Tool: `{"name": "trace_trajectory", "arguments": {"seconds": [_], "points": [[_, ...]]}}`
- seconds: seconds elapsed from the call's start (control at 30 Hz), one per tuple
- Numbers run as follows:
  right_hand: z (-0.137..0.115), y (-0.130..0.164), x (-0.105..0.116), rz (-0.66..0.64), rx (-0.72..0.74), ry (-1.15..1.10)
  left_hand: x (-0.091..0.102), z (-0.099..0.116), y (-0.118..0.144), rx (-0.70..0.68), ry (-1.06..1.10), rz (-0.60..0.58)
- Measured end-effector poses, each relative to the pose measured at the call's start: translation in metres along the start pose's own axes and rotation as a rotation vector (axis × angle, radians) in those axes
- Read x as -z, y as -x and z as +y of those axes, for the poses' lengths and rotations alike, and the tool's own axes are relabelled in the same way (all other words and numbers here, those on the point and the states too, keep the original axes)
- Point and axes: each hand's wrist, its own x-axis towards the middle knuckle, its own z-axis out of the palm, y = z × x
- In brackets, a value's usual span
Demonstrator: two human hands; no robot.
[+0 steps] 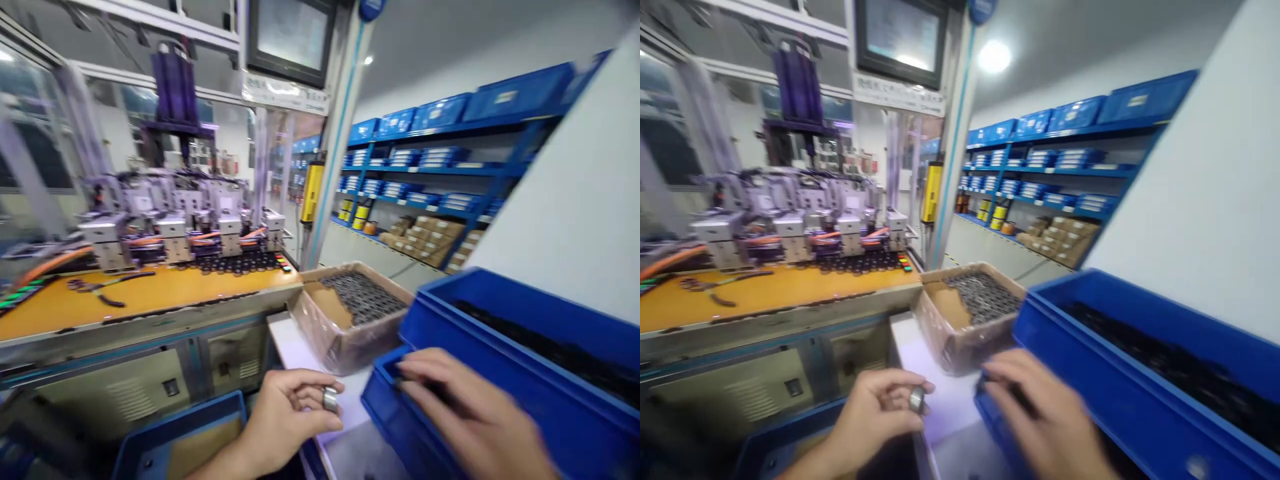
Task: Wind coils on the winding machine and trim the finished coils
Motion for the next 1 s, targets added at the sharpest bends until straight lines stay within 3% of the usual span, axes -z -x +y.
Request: {"name": "trace_trajectory", "arguments": {"seconds": [0.1, 0.27, 0.4, 0.57, 0.67, 0.87, 1.0], "points": [[-0.014, 0.016, -0.021, -0.123, -0.133, -0.177, -0.003, -0.004, -0.001, 0.010, -0.034, -0.069], [-0.016, 0.034, -0.039, -0.130, -0.200, -0.339, -0.012, -0.014, -0.003, 0.043, -0.013, -0.126], [-0.012, 0.038, -0.030, -0.120, -0.108, -0.304, -0.019, -0.016, -0.006, 0.036, 0.014, -0.146], [-0.012, 0.038, -0.024, -0.159, -0.010, -0.291, -0.022, -0.008, -0.003, -0.077, -0.080, -0.116], [-0.013, 0.038, -0.025, -0.101, 0.062, -0.206, -0.022, -0.002, 0.002, -0.134, -0.149, -0.118], [-0.009, 0.041, -0.027, -0.067, 0.190, -0.125, -0.021, 0.003, 0.003, -0.136, -0.176, -0.162], [-0.007, 0.043, -0.028, -0.061, 0.207, -0.044, -0.026, -0.004, 0.003, -0.136, -0.157, -0.140]]}}
